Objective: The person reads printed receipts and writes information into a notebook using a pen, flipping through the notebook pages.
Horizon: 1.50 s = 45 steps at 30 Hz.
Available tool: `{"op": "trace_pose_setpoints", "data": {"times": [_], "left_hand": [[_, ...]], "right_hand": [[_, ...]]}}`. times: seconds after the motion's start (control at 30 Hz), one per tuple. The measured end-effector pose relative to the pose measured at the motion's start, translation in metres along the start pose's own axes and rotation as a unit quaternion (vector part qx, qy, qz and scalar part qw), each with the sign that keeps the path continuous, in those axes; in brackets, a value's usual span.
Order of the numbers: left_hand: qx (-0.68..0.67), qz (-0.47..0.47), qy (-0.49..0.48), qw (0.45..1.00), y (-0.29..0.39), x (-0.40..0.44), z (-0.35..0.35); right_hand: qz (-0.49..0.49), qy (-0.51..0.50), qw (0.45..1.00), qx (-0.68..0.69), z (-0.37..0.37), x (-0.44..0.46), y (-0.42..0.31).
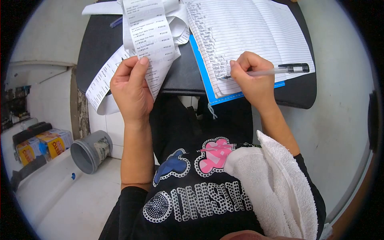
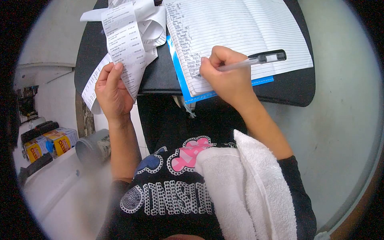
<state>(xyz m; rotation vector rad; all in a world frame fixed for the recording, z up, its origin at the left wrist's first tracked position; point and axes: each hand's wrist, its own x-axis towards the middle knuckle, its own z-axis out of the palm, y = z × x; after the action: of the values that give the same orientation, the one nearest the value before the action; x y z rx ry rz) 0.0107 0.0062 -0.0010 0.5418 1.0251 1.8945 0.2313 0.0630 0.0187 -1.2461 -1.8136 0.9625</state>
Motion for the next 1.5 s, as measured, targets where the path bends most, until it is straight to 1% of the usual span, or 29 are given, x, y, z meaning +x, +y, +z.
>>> {"op": "trace_pose_setpoints", "data": {"times": [0.17, 0.37, 0.77, 0.97, 1.17, 1.37, 1.5], "left_hand": [[-0.002, -0.001, -0.004, 1.0, 0.0002, -0.0006, 0.0009], [-0.002, -0.003, 0.0, 1.0, 0.0007, -0.0005, 0.0004], [-0.005, -0.002, -0.004, 1.0, 0.0009, -0.0003, 0.0003], [0.002, 0.004, -0.007, 1.0, 0.0012, -0.0003, 0.0004], [0.007, 0.005, 0.0, 1.0, 0.0, 0.0005, -0.0007], [0.017, 0.009, 0.0, 1.0, 0.0008, -0.0004, -0.0008], [0.007, 0.006, 0.001, 1.0, 0.0005, 0.0, -0.0005]], "right_hand": [[0.007, 0.02, 0.999, 0.039, 0.0006, 0.0023, 0.0055], [0.007, 0.002, 1.0, 0.003, -0.0014, 0.0009, 0.0025], [-0.008, 0.029, 0.999, 0.023, 0.0, 0.0015, 0.0062], [-0.024, 0.027, 0.999, 0.009, 0.0002, 0.002, 0.007], [0.003, 0.017, 0.999, 0.034, 0.0004, 0.0018, 0.0065], [-0.01, 0.026, 1.0, -0.007, 0.0008, 0.001, 0.0037], [-0.013, 0.025, 1.0, 0.004, -0.0008, 0.0012, 0.0051]]}}
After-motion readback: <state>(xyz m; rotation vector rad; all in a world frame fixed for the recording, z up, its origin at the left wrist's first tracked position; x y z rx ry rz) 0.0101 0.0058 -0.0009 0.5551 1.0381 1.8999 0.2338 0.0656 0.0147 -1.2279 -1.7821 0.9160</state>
